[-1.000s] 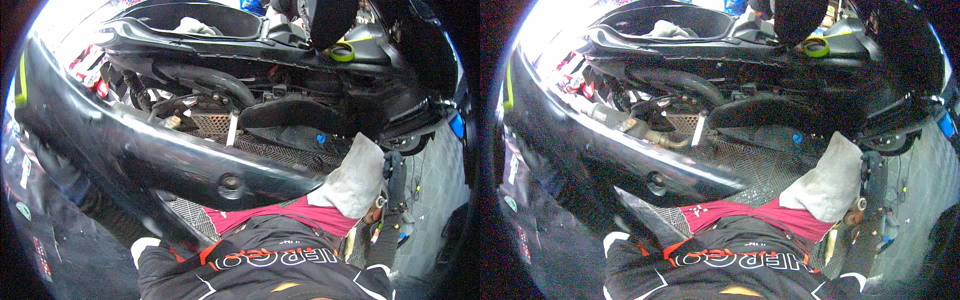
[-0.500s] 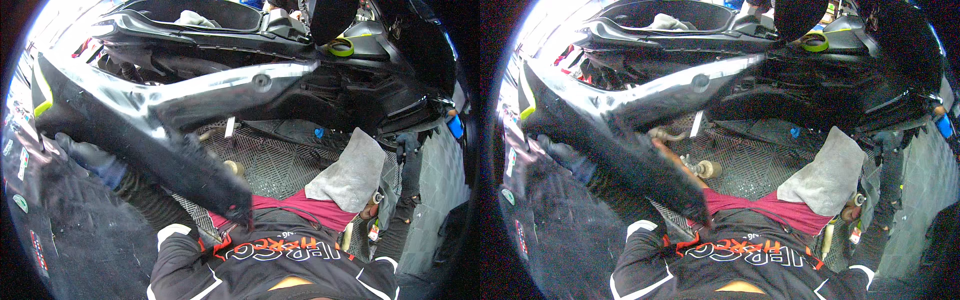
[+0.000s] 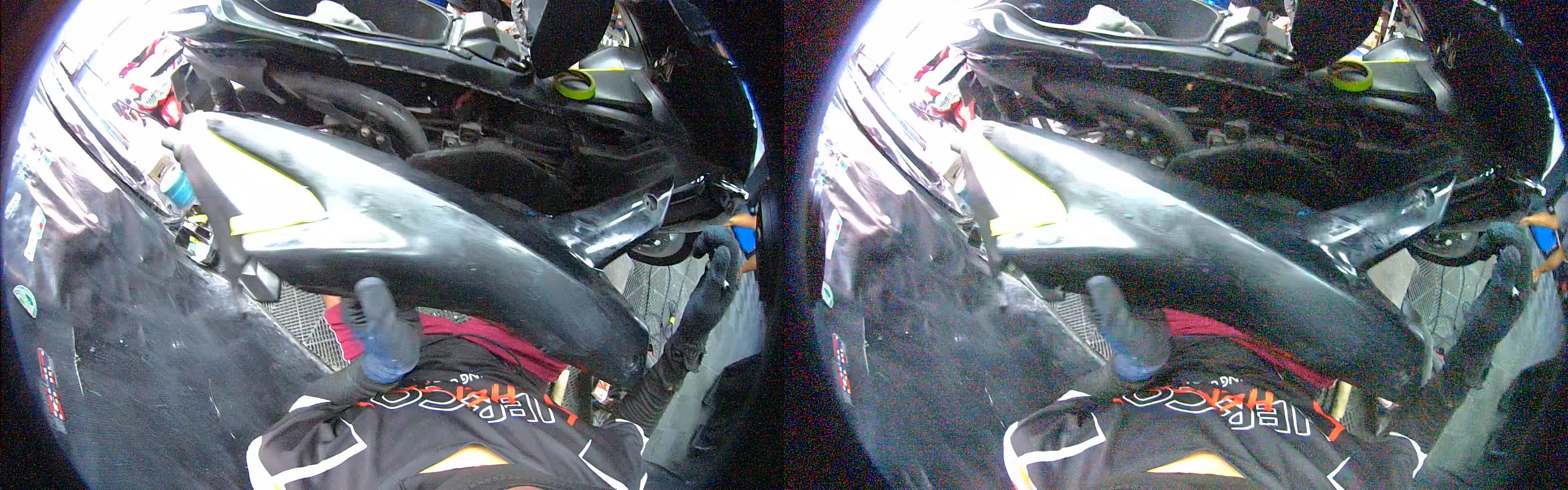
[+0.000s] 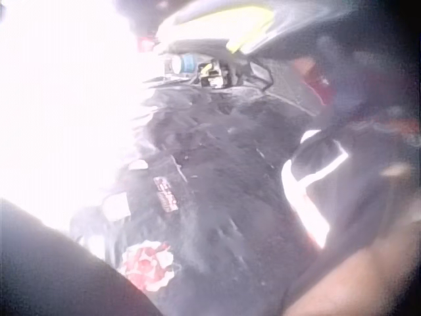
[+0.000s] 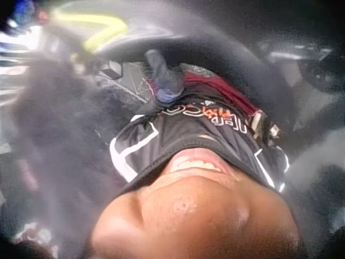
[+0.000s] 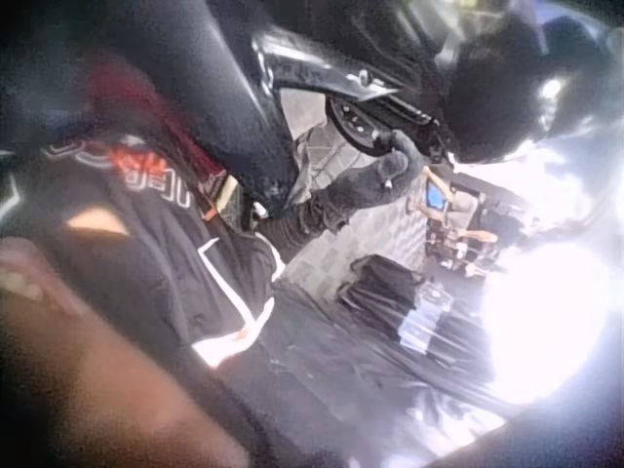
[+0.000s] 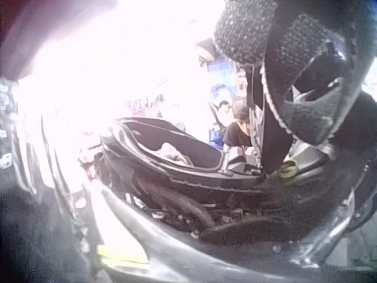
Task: The person lies on the floor beneath a motorcycle and uses a small tool to work on the underside of the black side fairing. They then apply a strip of yellow tape along the edge of the fairing and wipe the surface with a cloth.
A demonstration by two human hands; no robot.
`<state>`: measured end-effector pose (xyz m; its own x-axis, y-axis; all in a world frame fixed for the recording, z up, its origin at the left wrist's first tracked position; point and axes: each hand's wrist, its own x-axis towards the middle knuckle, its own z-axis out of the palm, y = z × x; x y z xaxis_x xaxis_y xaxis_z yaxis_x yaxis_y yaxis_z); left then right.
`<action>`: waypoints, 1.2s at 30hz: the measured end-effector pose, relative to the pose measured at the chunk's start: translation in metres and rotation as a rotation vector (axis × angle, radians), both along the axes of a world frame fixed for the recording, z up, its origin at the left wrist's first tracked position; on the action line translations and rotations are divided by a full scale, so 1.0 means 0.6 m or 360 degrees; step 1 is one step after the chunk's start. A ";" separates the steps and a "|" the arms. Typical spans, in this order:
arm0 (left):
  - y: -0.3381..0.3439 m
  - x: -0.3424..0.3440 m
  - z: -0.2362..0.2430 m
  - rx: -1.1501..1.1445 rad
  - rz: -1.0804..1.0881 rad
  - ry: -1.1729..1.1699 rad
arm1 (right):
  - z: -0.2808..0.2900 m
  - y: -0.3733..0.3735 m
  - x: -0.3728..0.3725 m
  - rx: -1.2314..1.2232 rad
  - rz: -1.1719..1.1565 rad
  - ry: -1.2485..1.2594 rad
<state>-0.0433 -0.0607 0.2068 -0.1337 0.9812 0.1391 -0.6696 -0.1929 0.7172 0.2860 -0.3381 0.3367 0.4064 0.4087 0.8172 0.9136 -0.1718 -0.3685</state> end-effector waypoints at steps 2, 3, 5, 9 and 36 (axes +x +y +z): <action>-0.022 0.023 -0.051 -0.0003 -0.0192 -0.0072 | 0.004 0.014 -0.025 -0.0039 -0.0066 -0.0119; -0.032 0.034 -0.067 -0.0027 -0.0246 -0.0167 | -0.009 0.024 -0.028 -0.0098 -0.0070 0.0001; -0.020 0.027 -0.093 0.0113 -0.0462 -0.0102 | -0.026 0.059 -0.041 -0.0237 0.0162 0.0215; -0.018 0.034 -0.122 0.0122 -0.0643 -0.0205 | -0.037 0.106 -0.071 -0.0784 0.0231 0.0240; 0.221 -0.135 -0.090 0.0149 -0.1003 0.0558 | -0.140 0.225 -0.111 -0.1463 0.0562 -0.0026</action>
